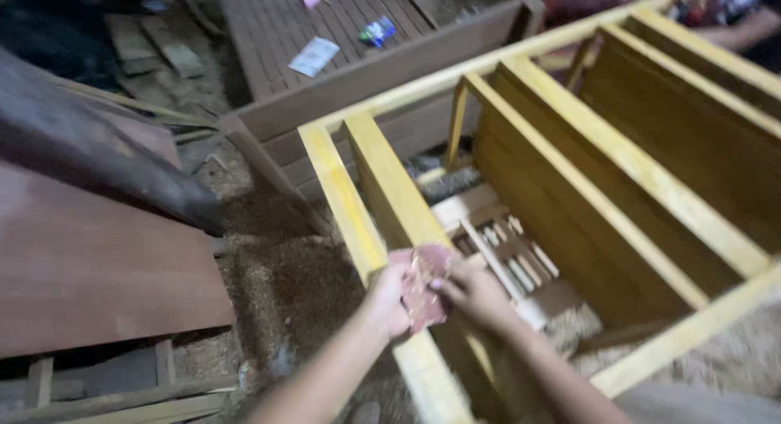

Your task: The person wipes and sands the rails of a wooden furniture frame, rotating the frame to reach different sides. They use a cloth to wipe the wood and a sanding block on the frame edges, steadying the frame with the other hand.

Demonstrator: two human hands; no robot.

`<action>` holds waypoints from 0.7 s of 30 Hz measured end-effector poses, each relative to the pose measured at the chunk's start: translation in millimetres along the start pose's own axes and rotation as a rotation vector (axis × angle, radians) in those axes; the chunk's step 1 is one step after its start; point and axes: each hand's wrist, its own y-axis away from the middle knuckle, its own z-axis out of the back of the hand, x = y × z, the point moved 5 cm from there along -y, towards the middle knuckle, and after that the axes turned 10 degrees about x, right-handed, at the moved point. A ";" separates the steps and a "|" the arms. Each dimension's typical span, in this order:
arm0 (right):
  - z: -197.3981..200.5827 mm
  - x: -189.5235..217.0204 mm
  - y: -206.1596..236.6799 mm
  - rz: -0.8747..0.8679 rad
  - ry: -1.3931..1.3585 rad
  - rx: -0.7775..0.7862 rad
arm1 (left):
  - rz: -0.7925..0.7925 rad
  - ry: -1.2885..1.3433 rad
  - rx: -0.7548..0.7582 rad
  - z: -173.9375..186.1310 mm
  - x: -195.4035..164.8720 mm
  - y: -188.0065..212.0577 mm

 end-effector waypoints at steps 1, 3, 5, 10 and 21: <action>0.5 -1.6 2.8 -0.034 -0.046 -0.020 | 0.002 -0.058 0.046 -5.0 -10.1 3.1; 0.4 10.8 10.4 0.067 0.331 -0.074 | 0.004 -0.185 0.148 -14.2 -34.1 16.3; -6.3 21.2 14.0 0.029 0.601 -0.169 | -0.130 -0.306 0.045 -20.3 -78.3 16.6; -70.6 36.5 15.7 -0.380 0.492 -0.097 | -1.124 -2.302 0.007 -40.4 -204.0 24.9; -92.0 71.8 15.8 -0.650 0.541 -0.040 | -1.013 -2.343 0.486 19.7 -100.8 60.0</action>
